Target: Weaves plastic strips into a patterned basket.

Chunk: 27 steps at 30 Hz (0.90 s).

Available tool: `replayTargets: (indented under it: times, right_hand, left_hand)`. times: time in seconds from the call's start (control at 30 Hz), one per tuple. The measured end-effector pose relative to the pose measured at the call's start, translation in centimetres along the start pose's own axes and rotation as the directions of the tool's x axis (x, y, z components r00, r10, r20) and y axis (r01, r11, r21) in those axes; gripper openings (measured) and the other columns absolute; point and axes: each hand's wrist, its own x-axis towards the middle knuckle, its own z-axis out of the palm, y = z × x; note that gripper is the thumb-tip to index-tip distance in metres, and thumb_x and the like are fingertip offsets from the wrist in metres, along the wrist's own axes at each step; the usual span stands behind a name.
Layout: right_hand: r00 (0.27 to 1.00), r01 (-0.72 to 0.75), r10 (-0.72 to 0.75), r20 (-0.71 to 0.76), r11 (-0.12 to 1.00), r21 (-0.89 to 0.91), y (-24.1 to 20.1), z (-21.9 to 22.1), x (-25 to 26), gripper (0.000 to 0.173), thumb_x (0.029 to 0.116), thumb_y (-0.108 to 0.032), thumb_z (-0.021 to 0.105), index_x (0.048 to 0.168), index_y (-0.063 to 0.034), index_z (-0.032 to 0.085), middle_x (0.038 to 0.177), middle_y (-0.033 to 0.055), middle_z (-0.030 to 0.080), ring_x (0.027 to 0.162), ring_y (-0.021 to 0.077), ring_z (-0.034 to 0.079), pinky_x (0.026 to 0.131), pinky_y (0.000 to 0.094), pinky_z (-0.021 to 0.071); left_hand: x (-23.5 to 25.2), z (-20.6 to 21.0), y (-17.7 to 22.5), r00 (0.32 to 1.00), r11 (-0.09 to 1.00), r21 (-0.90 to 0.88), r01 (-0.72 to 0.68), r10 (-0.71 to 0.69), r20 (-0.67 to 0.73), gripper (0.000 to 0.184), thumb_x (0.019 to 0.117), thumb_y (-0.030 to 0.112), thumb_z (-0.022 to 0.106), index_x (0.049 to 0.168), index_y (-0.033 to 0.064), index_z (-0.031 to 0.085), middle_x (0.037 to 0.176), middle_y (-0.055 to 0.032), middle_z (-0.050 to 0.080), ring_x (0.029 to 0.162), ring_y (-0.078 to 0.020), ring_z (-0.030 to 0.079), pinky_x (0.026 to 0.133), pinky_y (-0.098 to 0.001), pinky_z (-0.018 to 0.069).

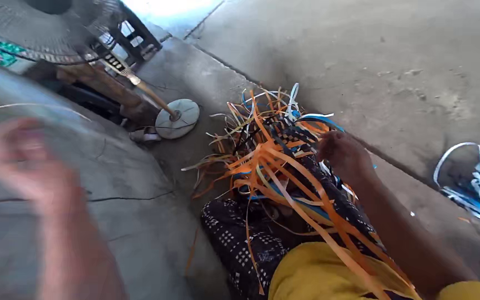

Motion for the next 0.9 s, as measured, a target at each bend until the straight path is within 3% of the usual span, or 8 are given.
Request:
replayTargets:
  times: [0.03, 0.1, 0.2, 0.3, 0.43, 0.6, 0.7, 0.9]
  right_hand:
    - [1.0, -0.015, 0.015, -0.008, 1.0, 0.009, 0.1, 0.0, -0.3, 0.04, 0.1082, -0.02, 0.025, 0.114, -0.0072, 0.063, 0.087, -0.0021, 0.071, 0.074, 0.0094, 0.069, 0.075, 0.0302, 0.0603]
    - [0.999, -0.031, 0.031, -0.016, 0.999, 0.027, 0.1, -0.4, -0.7, 0.039, 0.1076, -0.019, 0.027, 0.112, -0.0058, 0.063, 0.087, -0.0006, 0.071, 0.074, 0.0105, 0.069, 0.075, 0.0305, 0.0605]
    - [0.999, -0.03, 0.032, -0.037, 0.998, 0.047, -0.1, -1.5, -1.6, 0.039, 0.1068, -0.018, 0.027, 0.114, -0.0046, 0.063, 0.087, 0.001, 0.071, 0.073, 0.0121, 0.069, 0.074, 0.031, 0.0608]
    - [0.998, 0.001, 0.002, -0.063, 0.999, 0.048, -0.5, -3.2, -2.6, 0.039, 0.1064, -0.016, 0.028, 0.112, -0.0042, 0.065, 0.086, 0.0008, 0.071, 0.074, 0.0129, 0.069, 0.074, 0.032, 0.0611]
    - [0.989, 0.033, -0.029, -0.143, 0.999, 0.024, -1.3, -5.0, -3.6, 0.039, 0.1052, -0.015, 0.027, 0.111, -0.0052, 0.064, 0.083, -0.0012, 0.071, 0.072, 0.0114, 0.069, 0.072, 0.0309, 0.0615]
    - [0.991, -0.01, 0.005, -0.135, 0.999, -0.039, -0.4, -4.3, -2.9, 0.037, 0.1052, -0.015, 0.027, 0.111, -0.0041, 0.062, 0.085, -0.0013, 0.071, 0.072, 0.0109, 0.069, 0.073, 0.0301, 0.0606]
    - [0.996, -0.055, 0.04, -0.082, 0.982, -0.181, 0.8, -2.2, -1.2, 0.034, 0.1064, -0.013, 0.033, 0.118, 0.0005, 0.061, 0.091, 0.0029, 0.07, 0.077, 0.0121, 0.068, 0.078, 0.0332, 0.0597]
    - [0.978, 0.002, 0.1, 0.182, 0.873, -0.487, 2.0, 3.5, 2.3, 0.029, 0.1092, -0.012, 0.043, 0.125, 0.0041, 0.062, 0.11, 0.0145, 0.069, 0.092, 0.0164, 0.067, 0.087, 0.0366, 0.056]
  left_hand:
    - [-0.8, 3.9, 0.8, 0.989, 0.996, -0.042, -0.072, 0.077, 0.126, 0.043, 0.1082, 0.017, 0.043, 0.134, -0.0153, 0.052, 0.14, -0.0314, 0.052, 0.131, -0.0252, 0.052, 0.111, -0.0345, 0.0411]
    - [-2.6, 11.9, 2.4, 0.907, 0.997, -0.071, -0.022, 0.05, 0.418, 0.036, 0.1075, 0.018, 0.05, 0.128, -0.0082, 0.063, 0.136, -0.0309, 0.057, 0.129, -0.0396, 0.055, 0.111, -0.0528, 0.0436]
    - [-6.4, 23.9, 2.8, 0.557, 0.975, 0.041, 0.22, -0.16, 0.815, 0.043, 0.1119, 0.028, 0.042, 0.135, -0.003, 0.06, 0.132, -0.0275, 0.062, 0.125, -0.041, 0.059, 0.108, -0.0601, 0.0438]
    - [-11.5, 33.0, 0.8, 0.323, 0.936, 0.103, 0.336, -0.217, 0.921, 0.057, 0.1139, 0.04, 0.028, 0.142, -0.0025, 0.055, 0.135, -0.0302, 0.059, 0.127, -0.0429, 0.057, 0.108, -0.062, 0.0426]
    - [-15.8, 34.2, 3.2, 0.298, 0.847, 0.082, 0.525, -0.273, 0.915, 0.052, 0.114, 0.035, 0.033, 0.135, -0.0059, 0.057, 0.131, -0.0278, 0.061, 0.121, -0.0341, 0.06, 0.105, -0.0494, 0.0472]
    - [-19.1, 31.1, 3.0, 0.385, 0.857, -0.065, 0.511, -0.16, 0.909, 0.041, 0.1129, 0.025, 0.04, 0.134, -0.0042, 0.06, 0.13, -0.0248, 0.063, 0.121, -0.0296, 0.061, 0.106, -0.0468, 0.0465]
    - [-21.6, 29.3, 1.5, 0.383, 0.86, -0.112, 0.497, -0.102, 0.918, 0.04, 0.1114, 0.023, 0.043, 0.139, -0.0012, 0.059, 0.145, -0.0215, 0.056, 0.134, -0.0277, 0.055, 0.114, -0.0448, 0.0425]
    - [-24.2, 28.3, 1.8, 0.491, 0.952, -0.031, 0.303, -0.128, 0.861, 0.033, 0.1057, 0.016, 0.053, 0.131, -0.0034, 0.064, 0.13, -0.0235, 0.066, 0.127, -0.0348, 0.06, 0.113, -0.0513, 0.0415]
